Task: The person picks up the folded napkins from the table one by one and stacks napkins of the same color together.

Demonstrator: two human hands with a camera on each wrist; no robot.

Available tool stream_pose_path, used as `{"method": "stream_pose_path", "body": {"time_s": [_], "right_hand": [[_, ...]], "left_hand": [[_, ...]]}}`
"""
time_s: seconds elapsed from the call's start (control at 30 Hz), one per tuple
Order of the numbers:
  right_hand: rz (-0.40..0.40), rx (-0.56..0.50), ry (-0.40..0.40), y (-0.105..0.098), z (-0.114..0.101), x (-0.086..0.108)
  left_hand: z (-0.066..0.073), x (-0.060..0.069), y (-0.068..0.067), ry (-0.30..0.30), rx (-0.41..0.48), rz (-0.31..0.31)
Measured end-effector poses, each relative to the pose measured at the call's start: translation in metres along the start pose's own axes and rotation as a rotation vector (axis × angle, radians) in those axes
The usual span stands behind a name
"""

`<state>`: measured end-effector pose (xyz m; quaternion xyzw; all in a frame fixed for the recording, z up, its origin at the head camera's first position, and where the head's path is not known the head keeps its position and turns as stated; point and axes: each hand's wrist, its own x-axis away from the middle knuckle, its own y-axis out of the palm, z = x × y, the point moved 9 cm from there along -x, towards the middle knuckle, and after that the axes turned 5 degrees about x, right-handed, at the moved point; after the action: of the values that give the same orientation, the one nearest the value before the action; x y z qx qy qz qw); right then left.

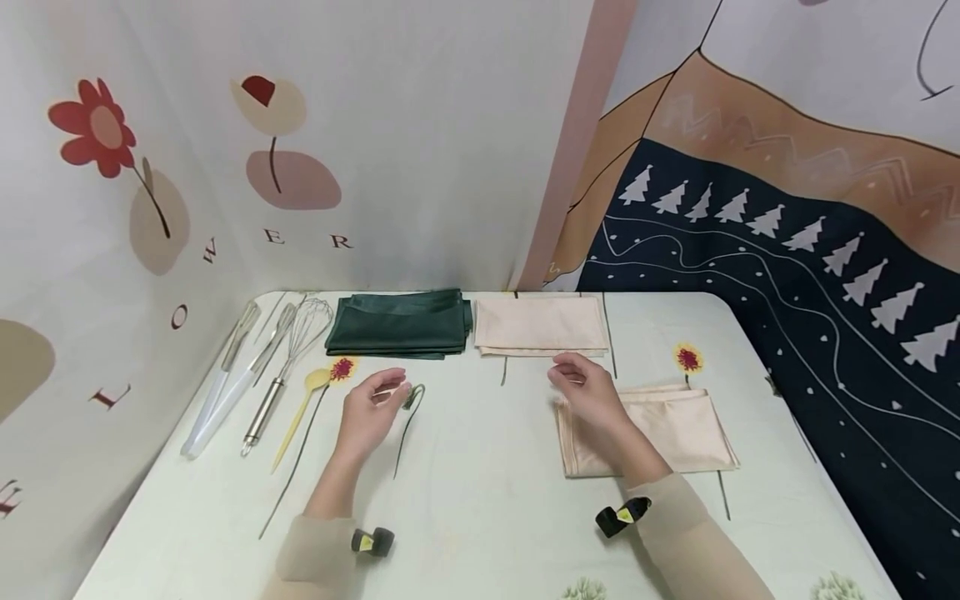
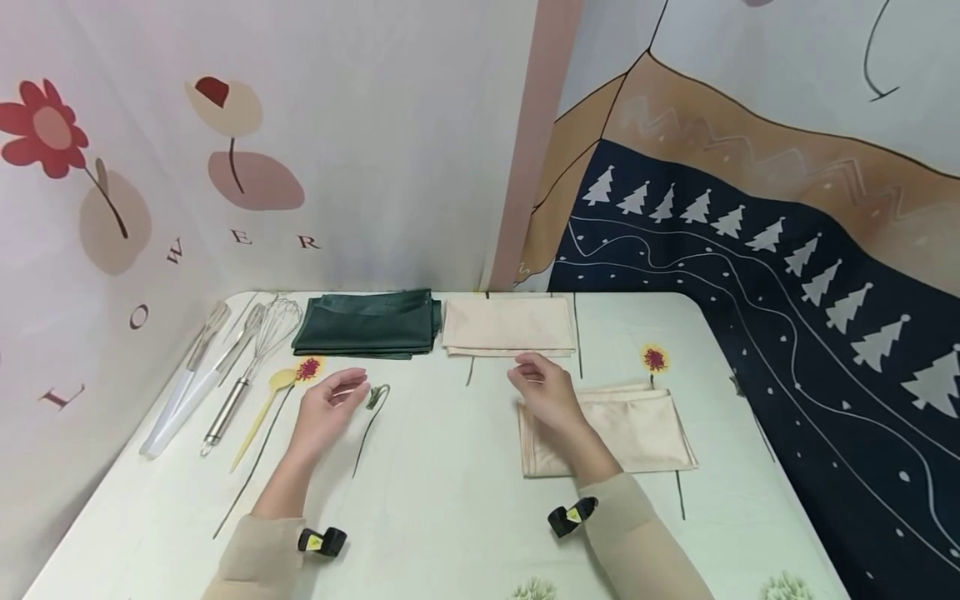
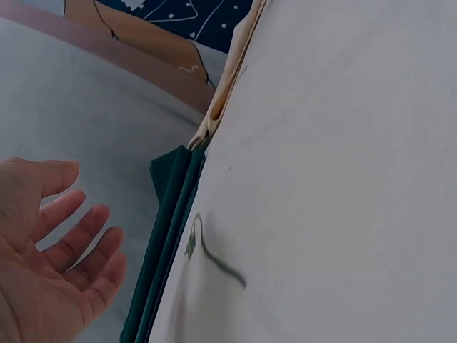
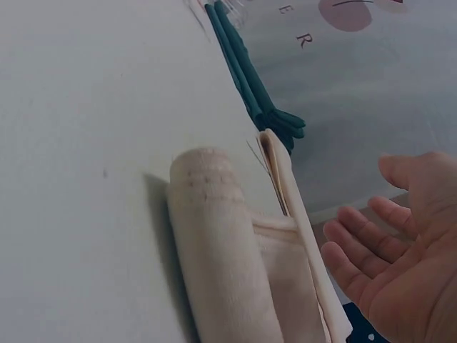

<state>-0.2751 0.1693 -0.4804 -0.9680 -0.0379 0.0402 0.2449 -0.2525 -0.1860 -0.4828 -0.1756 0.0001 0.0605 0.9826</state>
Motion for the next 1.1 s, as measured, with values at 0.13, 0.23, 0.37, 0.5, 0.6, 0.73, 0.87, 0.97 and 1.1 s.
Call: {"method": "stream_pose_path", "body": {"time_s": [0.13, 0.23, 0.37, 0.5, 0.6, 0.73, 0.87, 0.97, 1.1], "right_hand": [[-0.001, -0.002, 0.005, -0.007, 0.005, 0.006], [0.011, 0.000, 0.008, -0.012, 0.010, 0.012], [0.027, 0.007, 0.024, -0.020, 0.018, 0.021], [0.029, 0.024, 0.054, -0.028, 0.028, 0.028], [0.034, 0.015, 0.065, -0.035, 0.034, 0.031], [0.043, 0.019, 0.056, -0.045, 0.038, 0.036], [0.066, 0.069, 0.036, -0.056, 0.040, 0.039], [0.081, 0.094, 0.019, -0.064, 0.043, 0.041], [0.095, 0.119, 0.015, -0.074, 0.049, 0.043]], "left_hand": [[0.004, 0.005, 0.010, 0.007, 0.013, -0.011], [0.004, 0.008, 0.020, 0.004, 0.027, -0.032], [0.003, 0.013, 0.035, 0.004, 0.040, -0.067], [0.003, 0.016, 0.044, 0.032, 0.056, -0.077], [0.004, 0.018, 0.050, 0.055, 0.066, -0.083], [0.009, 0.018, 0.057, 0.079, 0.076, -0.096], [0.014, 0.019, 0.067, 0.085, 0.084, -0.112], [0.016, 0.020, 0.074, 0.094, 0.086, -0.120], [0.017, 0.023, 0.085, 0.117, 0.083, -0.134]]}}
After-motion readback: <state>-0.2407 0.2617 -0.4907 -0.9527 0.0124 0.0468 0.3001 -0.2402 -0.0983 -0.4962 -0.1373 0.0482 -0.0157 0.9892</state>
